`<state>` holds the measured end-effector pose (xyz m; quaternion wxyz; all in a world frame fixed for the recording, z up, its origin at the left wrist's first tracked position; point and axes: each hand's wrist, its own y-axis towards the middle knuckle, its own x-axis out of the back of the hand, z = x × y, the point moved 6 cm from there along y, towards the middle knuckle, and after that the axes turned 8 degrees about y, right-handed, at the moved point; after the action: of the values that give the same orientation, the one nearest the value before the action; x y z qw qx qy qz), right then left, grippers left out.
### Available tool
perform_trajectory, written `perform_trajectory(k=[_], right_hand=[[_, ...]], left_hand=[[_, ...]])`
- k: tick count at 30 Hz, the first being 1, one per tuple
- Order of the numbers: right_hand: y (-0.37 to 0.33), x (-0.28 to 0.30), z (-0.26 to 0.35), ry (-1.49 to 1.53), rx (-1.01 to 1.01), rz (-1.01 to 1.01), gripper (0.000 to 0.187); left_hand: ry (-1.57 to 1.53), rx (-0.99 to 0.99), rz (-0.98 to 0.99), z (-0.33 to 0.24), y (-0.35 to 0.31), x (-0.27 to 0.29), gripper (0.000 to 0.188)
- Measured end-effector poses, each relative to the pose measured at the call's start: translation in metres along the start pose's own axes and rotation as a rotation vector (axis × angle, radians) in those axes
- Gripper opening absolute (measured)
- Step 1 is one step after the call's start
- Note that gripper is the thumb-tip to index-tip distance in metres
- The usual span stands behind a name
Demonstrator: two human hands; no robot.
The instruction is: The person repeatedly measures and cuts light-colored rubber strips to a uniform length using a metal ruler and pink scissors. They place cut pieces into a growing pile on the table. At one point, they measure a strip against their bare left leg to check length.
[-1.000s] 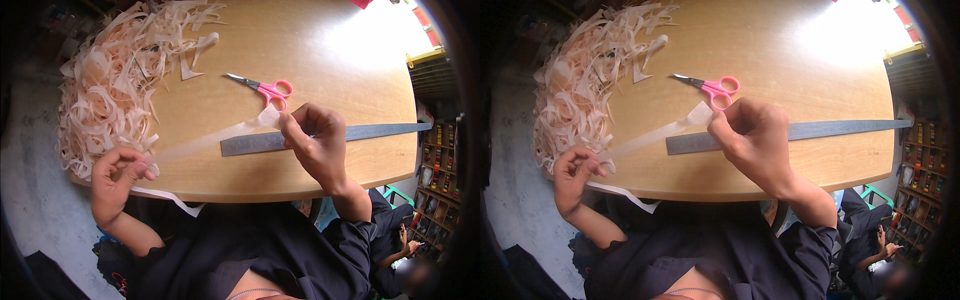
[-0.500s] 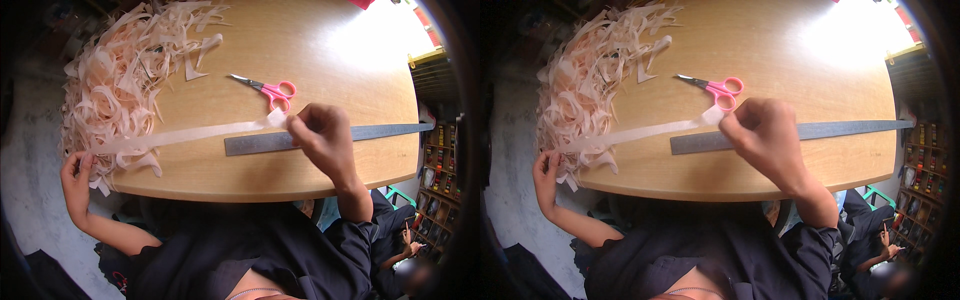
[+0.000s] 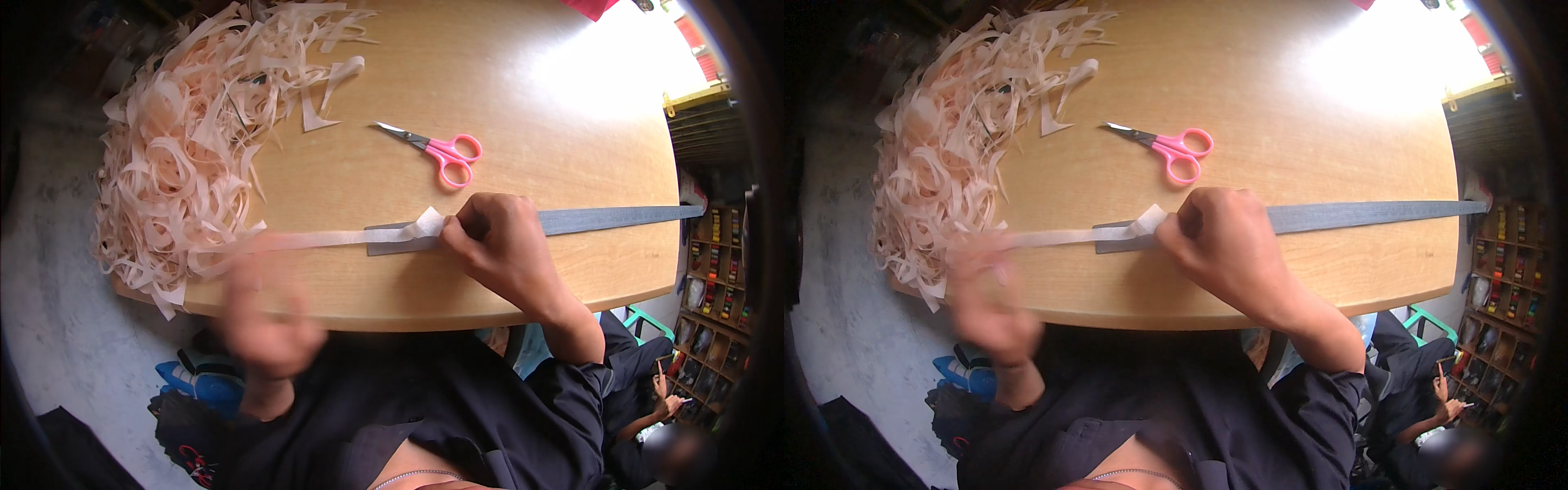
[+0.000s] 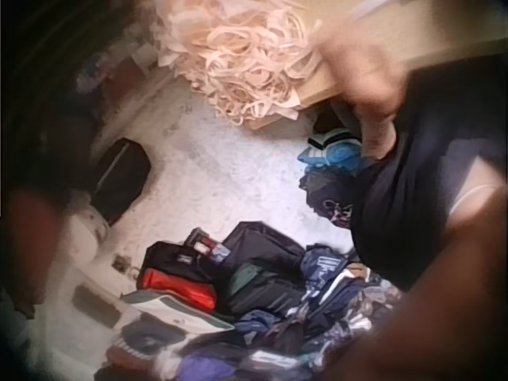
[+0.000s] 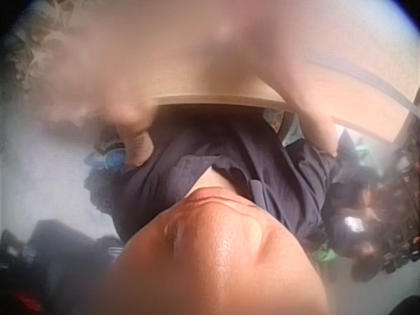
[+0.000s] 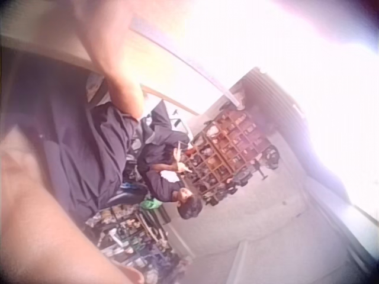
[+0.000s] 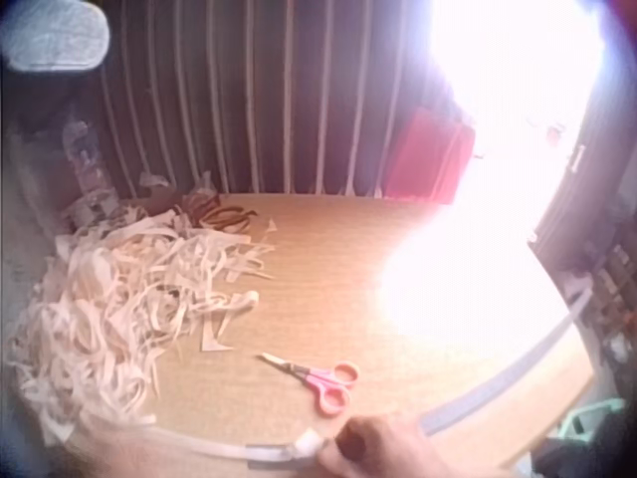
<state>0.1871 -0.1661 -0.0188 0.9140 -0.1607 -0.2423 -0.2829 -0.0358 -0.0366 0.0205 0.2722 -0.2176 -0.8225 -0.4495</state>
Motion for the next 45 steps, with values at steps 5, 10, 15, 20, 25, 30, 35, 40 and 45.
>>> perform_trajectory(k=[5, 10, 15, 20, 25, 30, 35, 40, 45], right_hand=[[0.001, 0.003, 0.001, -0.086, 0.064, 0.054, 0.024], [-0.001, 0.028, 0.003, -0.134, 0.094, -0.011, 0.03], [0.004, 0.059, -0.007, -0.033, 0.058, -0.271, 0.021], [0.007, 0.06, -0.008, -0.13, 0.148, -0.361, 0.015], [0.008, 0.055, -0.009, -0.074, 0.133, -0.316, 0.013], [0.008, 0.056, -0.009, -0.05, 0.127, -0.265, 0.013], [0.007, 0.06, -0.013, -0.161, 0.09, -0.14, 0.016], [0.007, 0.058, -0.015, -0.27, 0.063, -0.054, 0.012], [0.004, 0.055, -0.016, -0.232, 0.056, 0.068, 0.013]], left_hand=[[0.179, -0.24, 0.484, -0.048, -0.029, -0.091, 0.052], [0.274, -0.279, 0.576, -0.049, -0.033, -0.096, 0.056], [0.322, -0.345, 0.569, -0.054, -0.035, -0.098, 0.056], [0.35, -0.393, 0.602, -0.058, -0.036, -0.102, 0.055], [0.299, -0.404, 0.618, -0.064, -0.036, -0.108, 0.055], [0.293, -0.418, 0.602, -0.07, -0.036, -0.113, 0.055], [0.276, -0.419, 0.605, -0.073, -0.034, -0.117, 0.055], [0.272, -0.424, 0.619, -0.074, -0.033, -0.118, 0.055], [0.262, -0.42, 0.651, -0.074, -0.033, -0.119, 0.06]])
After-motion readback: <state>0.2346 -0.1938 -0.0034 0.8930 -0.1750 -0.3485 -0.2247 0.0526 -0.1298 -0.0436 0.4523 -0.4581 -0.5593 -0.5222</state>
